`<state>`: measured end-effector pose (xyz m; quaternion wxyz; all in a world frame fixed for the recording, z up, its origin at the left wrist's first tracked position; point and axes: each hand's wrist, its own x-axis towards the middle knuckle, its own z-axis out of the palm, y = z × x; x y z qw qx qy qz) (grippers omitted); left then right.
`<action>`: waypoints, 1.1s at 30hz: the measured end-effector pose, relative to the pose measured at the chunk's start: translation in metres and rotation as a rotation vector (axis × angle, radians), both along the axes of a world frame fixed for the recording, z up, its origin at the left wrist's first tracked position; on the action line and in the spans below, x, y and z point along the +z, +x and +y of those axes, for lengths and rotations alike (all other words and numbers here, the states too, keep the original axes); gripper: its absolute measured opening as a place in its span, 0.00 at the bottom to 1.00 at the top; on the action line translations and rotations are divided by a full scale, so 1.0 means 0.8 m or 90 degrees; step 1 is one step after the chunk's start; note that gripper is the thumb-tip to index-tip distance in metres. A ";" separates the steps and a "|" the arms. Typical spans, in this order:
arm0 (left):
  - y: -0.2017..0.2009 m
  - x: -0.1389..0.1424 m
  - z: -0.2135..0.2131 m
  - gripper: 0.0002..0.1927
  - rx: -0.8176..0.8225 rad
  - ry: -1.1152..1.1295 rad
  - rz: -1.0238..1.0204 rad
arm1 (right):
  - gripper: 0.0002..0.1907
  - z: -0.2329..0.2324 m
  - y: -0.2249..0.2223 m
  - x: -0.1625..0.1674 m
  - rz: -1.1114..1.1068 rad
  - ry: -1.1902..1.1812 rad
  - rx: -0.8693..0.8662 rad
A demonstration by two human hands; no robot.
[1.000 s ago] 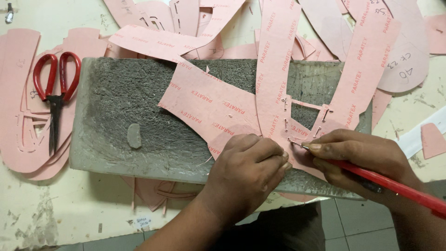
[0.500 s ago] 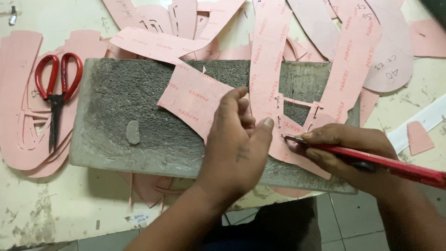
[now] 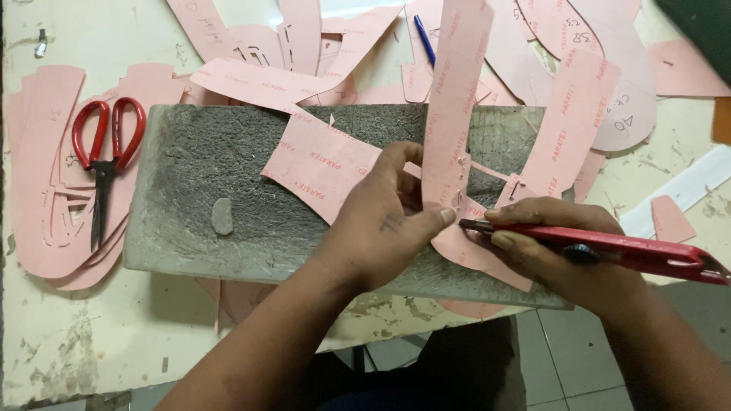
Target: The person uses a red utility knife to cut pink foam pieces on a gray cutting mat. They hold the foam with the left hand and guide the knife with the right, making several precise cuts along marked lines. The workspace contains scattered foam scraps, a pair of scissors, and a shoe last.
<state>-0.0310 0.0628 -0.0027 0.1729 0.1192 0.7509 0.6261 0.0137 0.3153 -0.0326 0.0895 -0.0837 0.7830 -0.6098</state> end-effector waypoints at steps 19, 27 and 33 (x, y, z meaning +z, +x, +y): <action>0.017 -0.035 -0.006 0.09 0.016 0.194 0.020 | 0.10 0.018 0.030 -0.025 0.152 -0.267 -0.203; 0.026 -0.044 -0.016 0.07 0.021 0.267 0.107 | 0.09 -0.023 0.068 -0.018 0.275 -0.290 -0.188; 0.030 -0.036 -0.019 0.11 0.061 0.210 0.083 | 0.12 -0.059 0.071 -0.008 0.251 -0.157 -0.225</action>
